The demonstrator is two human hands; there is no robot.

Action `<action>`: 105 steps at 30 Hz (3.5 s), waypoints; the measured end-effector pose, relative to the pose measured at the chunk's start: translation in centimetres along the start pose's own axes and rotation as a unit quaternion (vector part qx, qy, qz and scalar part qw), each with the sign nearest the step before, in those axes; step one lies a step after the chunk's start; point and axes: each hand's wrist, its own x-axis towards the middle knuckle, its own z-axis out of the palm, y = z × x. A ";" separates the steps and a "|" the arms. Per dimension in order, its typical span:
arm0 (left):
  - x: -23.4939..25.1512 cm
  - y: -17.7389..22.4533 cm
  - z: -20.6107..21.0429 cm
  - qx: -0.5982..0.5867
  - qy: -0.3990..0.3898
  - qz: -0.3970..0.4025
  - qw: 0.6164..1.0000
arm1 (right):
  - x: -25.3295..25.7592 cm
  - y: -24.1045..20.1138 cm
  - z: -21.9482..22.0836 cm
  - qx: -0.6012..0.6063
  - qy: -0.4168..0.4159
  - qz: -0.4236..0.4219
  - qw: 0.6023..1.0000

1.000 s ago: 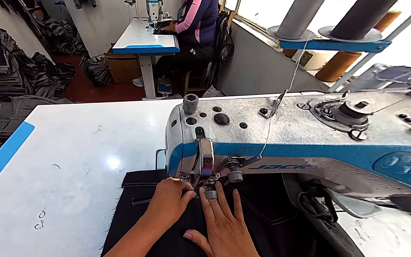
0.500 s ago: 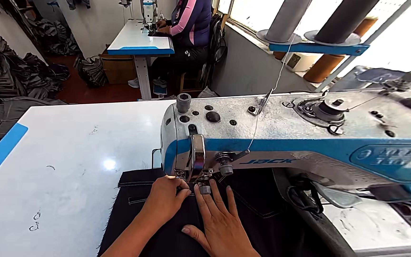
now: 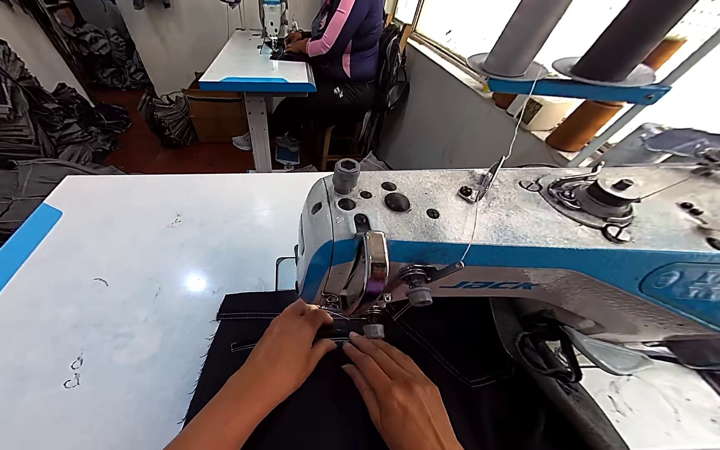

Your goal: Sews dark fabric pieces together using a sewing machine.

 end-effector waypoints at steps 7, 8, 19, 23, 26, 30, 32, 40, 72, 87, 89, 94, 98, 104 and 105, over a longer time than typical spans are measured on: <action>-4.1 -7.0 -5.9 -0.029 -0.072 -0.141 0.987 | -0.2 -0.7 0.4 -0.083 -0.015 -0.025 0.996; -4.2 -7.4 -5.7 -0.051 -0.056 -0.145 0.987 | -0.2 -0.8 0.4 -0.089 -0.022 -0.027 0.995; -6.4 1.8 4.9 0.111 0.123 0.045 0.985 | 1.0 0.4 0.5 0.018 0.000 0.007 1.000; -6.3 1.4 5.3 0.173 0.074 0.017 0.982 | 0.7 1.6 0.9 0.096 -0.004 0.042 0.995; -6.3 2.4 5.2 0.184 0.062 -0.015 0.981 | 1.0 1.6 0.9 0.099 -0.011 0.051 0.994; -6.3 3.0 5.5 0.189 0.057 -0.035 0.980 | 1.8 1.7 0.7 0.081 -0.015 0.053 0.995; -6.3 3.0 5.6 0.188 0.059 -0.033 0.980 | 2.3 1.7 0.7 0.066 -0.016 0.052 0.996; -6.3 2.9 5.3 0.181 0.041 -0.032 0.982 | 3.0 1.6 0.6 0.009 -0.034 0.075 0.997; -6.6 3.1 5.1 0.192 0.041 -0.030 0.980 | -0.9 0.7 -0.8 0.023 -0.050 0.036 0.998; -6.6 2.2 5.2 0.181 0.062 0.027 0.981 | -1.2 0.7 -0.2 0.003 -0.028 0.022 0.999; -6.5 2.2 5.2 0.185 0.066 0.027 0.980 | -1.2 0.8 -0.2 0.000 -0.027 0.021 0.999; -6.4 2.0 5.4 0.191 0.074 0.026 0.978 | -1.1 0.7 -0.1 0.001 -0.026 0.021 0.999; -6.4 1.9 5.4 0.189 0.070 0.025 0.979 | -1.0 0.7 0.0 -0.003 -0.023 0.019 1.000; -6.1 1.7 4.8 0.174 0.068 0.039 0.982 | -1.1 0.9 0.1 -0.017 -0.018 0.008 1.000; -6.0 1.5 4.8 0.173 0.078 0.048 0.981 | -1.1 1.0 0.1 -0.015 -0.019 0.005 1.000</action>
